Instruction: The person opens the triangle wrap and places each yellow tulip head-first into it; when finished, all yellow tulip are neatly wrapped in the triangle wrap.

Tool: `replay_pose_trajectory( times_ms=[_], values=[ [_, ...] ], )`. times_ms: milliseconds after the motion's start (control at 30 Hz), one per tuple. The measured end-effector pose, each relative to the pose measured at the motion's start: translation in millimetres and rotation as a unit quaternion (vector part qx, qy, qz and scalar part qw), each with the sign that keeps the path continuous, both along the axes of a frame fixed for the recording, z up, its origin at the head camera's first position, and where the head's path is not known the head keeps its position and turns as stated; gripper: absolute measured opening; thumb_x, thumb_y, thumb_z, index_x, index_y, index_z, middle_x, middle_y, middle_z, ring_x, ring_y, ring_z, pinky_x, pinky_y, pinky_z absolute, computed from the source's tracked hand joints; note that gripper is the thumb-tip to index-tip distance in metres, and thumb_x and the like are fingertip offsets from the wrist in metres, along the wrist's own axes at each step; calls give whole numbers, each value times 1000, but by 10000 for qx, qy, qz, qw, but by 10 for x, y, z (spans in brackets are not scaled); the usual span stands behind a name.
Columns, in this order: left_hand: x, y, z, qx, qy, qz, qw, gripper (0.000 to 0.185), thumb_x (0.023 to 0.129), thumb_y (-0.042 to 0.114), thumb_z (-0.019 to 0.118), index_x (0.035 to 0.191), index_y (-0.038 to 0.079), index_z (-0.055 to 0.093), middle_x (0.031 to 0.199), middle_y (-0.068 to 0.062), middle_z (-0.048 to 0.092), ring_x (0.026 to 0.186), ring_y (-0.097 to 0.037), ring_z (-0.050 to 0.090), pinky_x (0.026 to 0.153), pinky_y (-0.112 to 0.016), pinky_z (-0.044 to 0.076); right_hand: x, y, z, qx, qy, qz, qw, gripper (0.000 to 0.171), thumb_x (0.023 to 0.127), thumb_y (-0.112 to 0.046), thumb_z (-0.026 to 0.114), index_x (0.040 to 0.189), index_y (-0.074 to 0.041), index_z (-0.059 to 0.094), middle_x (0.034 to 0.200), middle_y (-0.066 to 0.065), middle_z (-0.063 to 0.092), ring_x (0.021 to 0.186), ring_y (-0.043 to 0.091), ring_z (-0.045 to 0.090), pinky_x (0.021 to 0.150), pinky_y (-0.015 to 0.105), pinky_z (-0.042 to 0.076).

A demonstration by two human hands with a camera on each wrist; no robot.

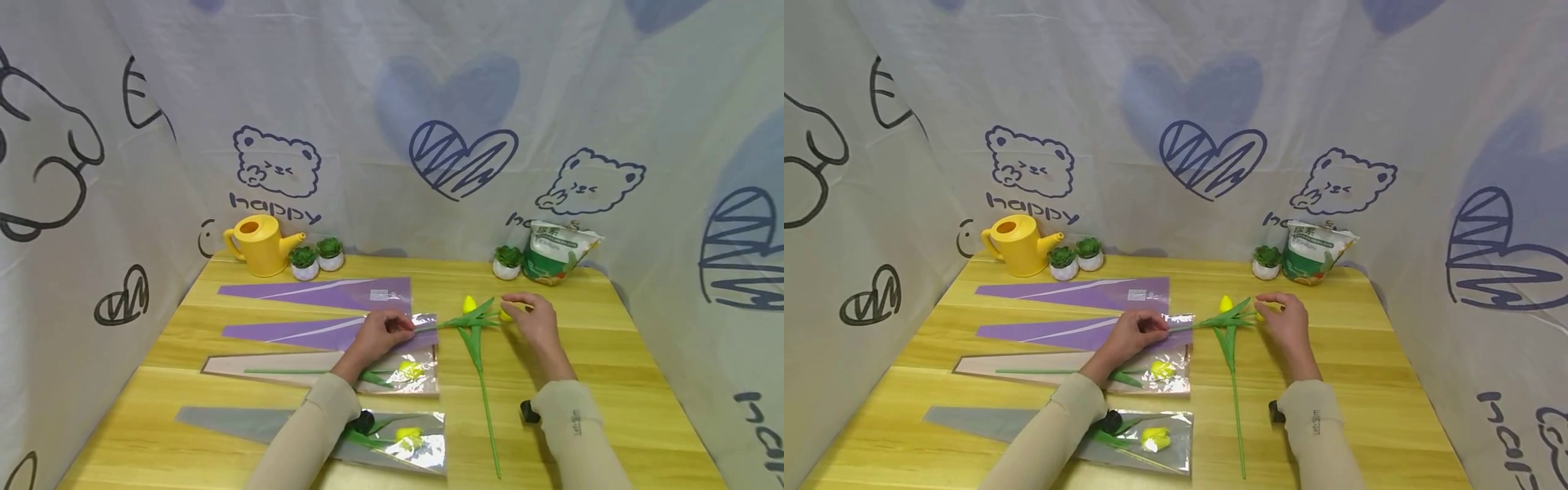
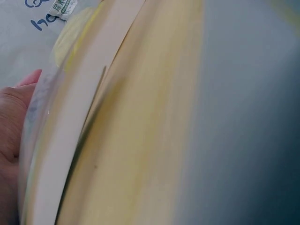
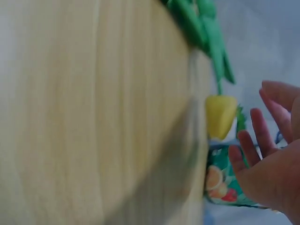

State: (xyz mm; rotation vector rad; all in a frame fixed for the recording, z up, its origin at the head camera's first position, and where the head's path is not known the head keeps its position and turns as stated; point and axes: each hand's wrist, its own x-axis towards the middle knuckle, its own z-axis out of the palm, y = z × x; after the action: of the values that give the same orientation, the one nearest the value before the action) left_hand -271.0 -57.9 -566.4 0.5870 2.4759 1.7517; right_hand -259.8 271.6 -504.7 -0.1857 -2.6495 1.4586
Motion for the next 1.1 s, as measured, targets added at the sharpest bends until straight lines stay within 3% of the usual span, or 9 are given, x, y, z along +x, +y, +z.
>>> replay_pose_trajectory(
  times_ms=[100, 233, 433, 567, 900, 1100],
  values=[
    [8, 4, -9, -11, -38, -14, 10000, 9, 87, 6, 83, 94, 8, 79, 87, -8, 75, 71, -5, 62, 65, -20, 51, -54, 72, -98, 277, -59, 364, 9989, 31, 102, -19, 66, 127, 0, 71, 145, 24, 55, 143, 43, 42, 120, 57, 34],
    [23, 8, -13, -25, -64, -29, 10000, 9, 87, 6, 82, 95, 8, 79, 87, -9, 76, 71, -5, 62, 65, -20, 52, -114, 99, -232, 706, -21, 761, 9946, 27, 101, -17, 67, 122, -1, 73, 137, 25, 59, 136, 44, 47, 118, 59, 35],
    [28, 8, -15, -82, -101, -2, 9999, 10, 87, 7, 83, 95, 10, 79, 87, -8, 76, 71, -5, 62, 65, -19, 51, -148, 72, -320, 1162, -94, 1031, 9878, 21, 100, -15, 68, 115, -2, 75, 131, 26, 59, 130, 46, 50, 116, 62, 33],
    [17, 5, -22, -110, -136, 28, 9998, 10, 86, 7, 83, 95, 10, 79, 87, -7, 76, 71, -5, 62, 65, -19, 50, -137, 53, -306, 1389, -144, 1119, 9839, 19, 99, -14, 68, 112, -2, 76, 130, 26, 59, 128, 47, 51, 114, 63, 36],
    [-2, -8, 1, -91, -41, 22, 9999, 10, 87, 7, 83, 95, 10, 79, 87, -7, 75, 71, -5, 61, 65, -20, 50, -153, 77, -216, 1956, 209, 1650, 9665, 11, 99, -13, 70, 102, -4, 75, 119, 23, 62, 117, 44, 58, 107, 62, 43],
    [-9, -6, 32, -81, 67, -11, 9999, 8, 87, 6, 82, 94, 10, 79, 87, -8, 75, 70, -5, 61, 64, -19, 48, -100, 151, -79, 1966, -30, 1883, 9622, 11, 101, -16, 68, 103, -7, 73, 119, 18, 65, 119, 43, 59, 106, 62, 44]
  ],
)
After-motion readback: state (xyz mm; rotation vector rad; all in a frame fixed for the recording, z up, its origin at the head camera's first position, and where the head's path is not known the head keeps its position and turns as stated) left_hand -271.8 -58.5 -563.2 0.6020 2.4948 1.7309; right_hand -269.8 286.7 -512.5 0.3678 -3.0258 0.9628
